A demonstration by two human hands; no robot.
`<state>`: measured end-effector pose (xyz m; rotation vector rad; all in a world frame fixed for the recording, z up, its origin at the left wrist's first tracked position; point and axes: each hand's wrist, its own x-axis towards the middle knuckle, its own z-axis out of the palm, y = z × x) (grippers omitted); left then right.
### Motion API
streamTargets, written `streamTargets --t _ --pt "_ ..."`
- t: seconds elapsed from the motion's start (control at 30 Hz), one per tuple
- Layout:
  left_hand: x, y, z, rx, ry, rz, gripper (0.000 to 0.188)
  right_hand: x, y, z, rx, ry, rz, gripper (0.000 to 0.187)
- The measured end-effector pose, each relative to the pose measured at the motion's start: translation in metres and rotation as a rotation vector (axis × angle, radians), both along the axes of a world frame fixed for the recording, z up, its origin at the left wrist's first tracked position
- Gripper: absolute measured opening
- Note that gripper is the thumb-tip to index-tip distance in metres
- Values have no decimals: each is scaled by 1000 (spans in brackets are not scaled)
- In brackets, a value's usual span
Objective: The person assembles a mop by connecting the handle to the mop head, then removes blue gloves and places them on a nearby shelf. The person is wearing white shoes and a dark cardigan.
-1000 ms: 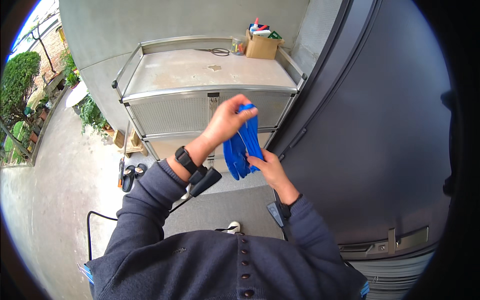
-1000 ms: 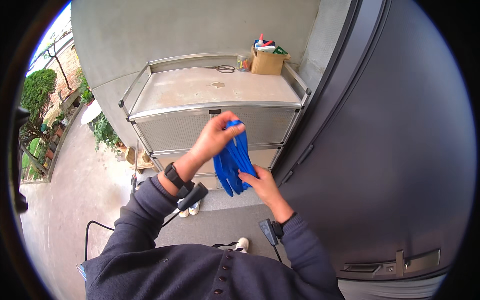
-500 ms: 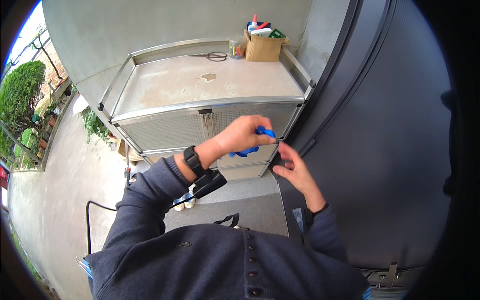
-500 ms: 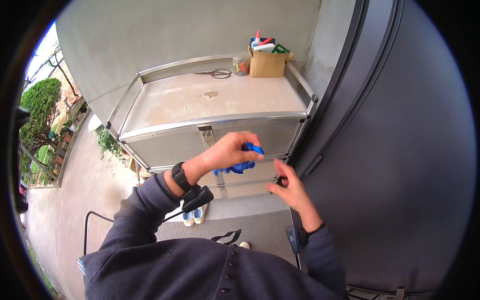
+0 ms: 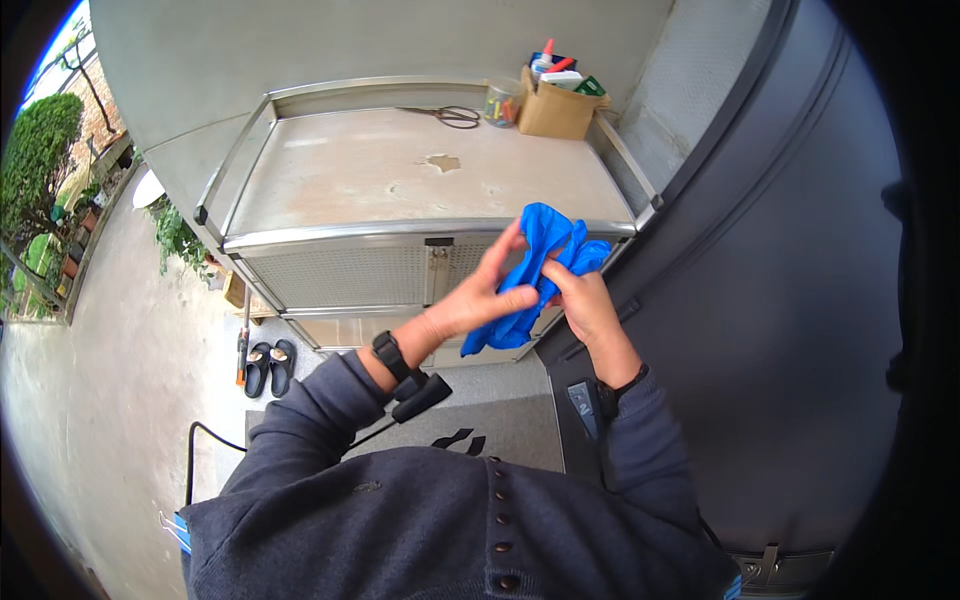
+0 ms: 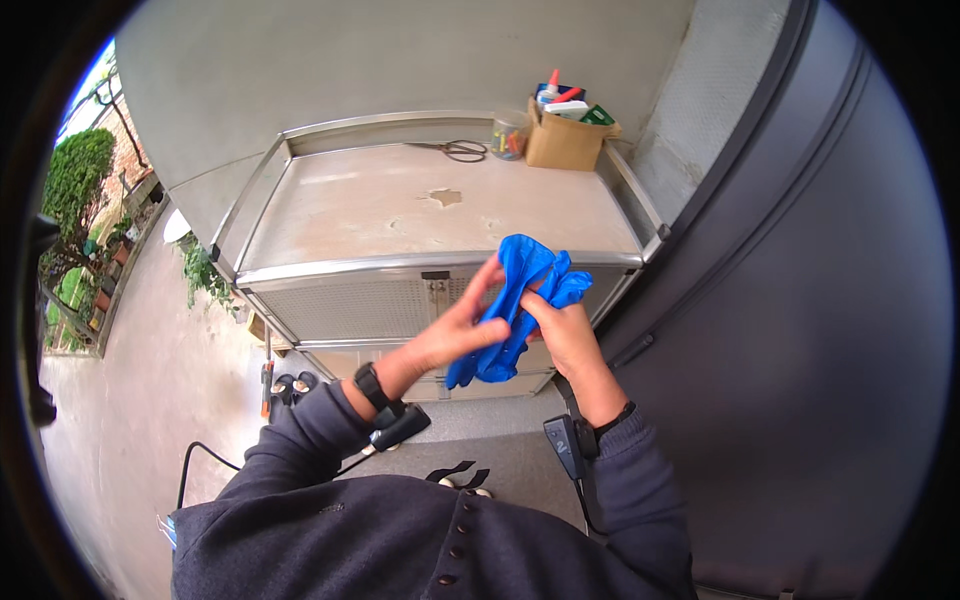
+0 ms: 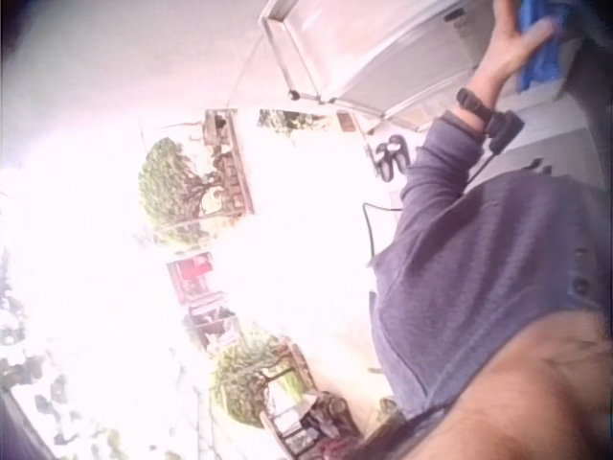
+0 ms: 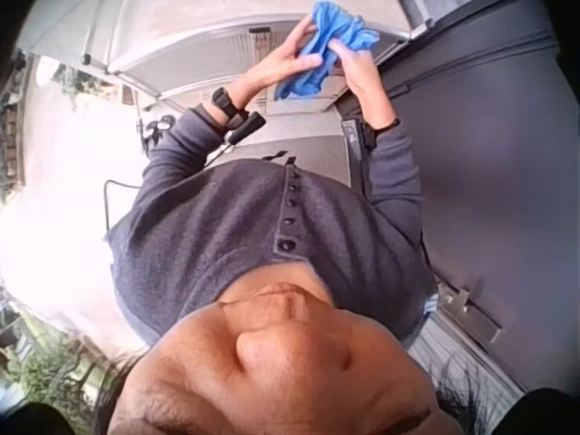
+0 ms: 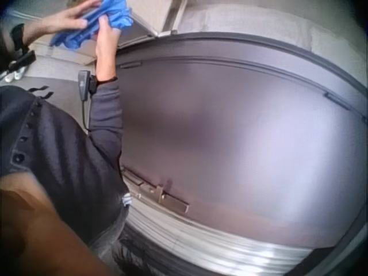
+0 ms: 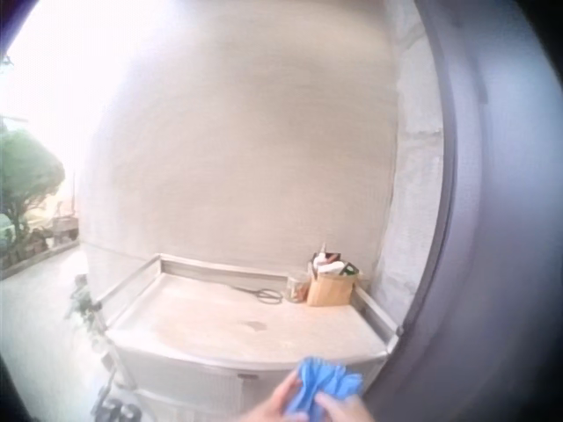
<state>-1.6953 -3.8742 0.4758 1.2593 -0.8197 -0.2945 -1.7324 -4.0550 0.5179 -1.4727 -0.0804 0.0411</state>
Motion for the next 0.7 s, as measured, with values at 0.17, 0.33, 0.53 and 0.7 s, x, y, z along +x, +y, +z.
streamTargets --t 0.17,0.33,0.53,0.7 --pt "2 6 -12 -124 494 88 63 40 24 17 -230 181 198 54" --pt "40 47 9 -71 733 148 46 15 -10 44 -407 64 -191 79" --pt "124 127 58 273 91 547 58 -98 -45 80 -384 -44 -397 30" --pt "204 131 96 1679 -423 550 93 -231 -52 163 -588 -649 -703 26"
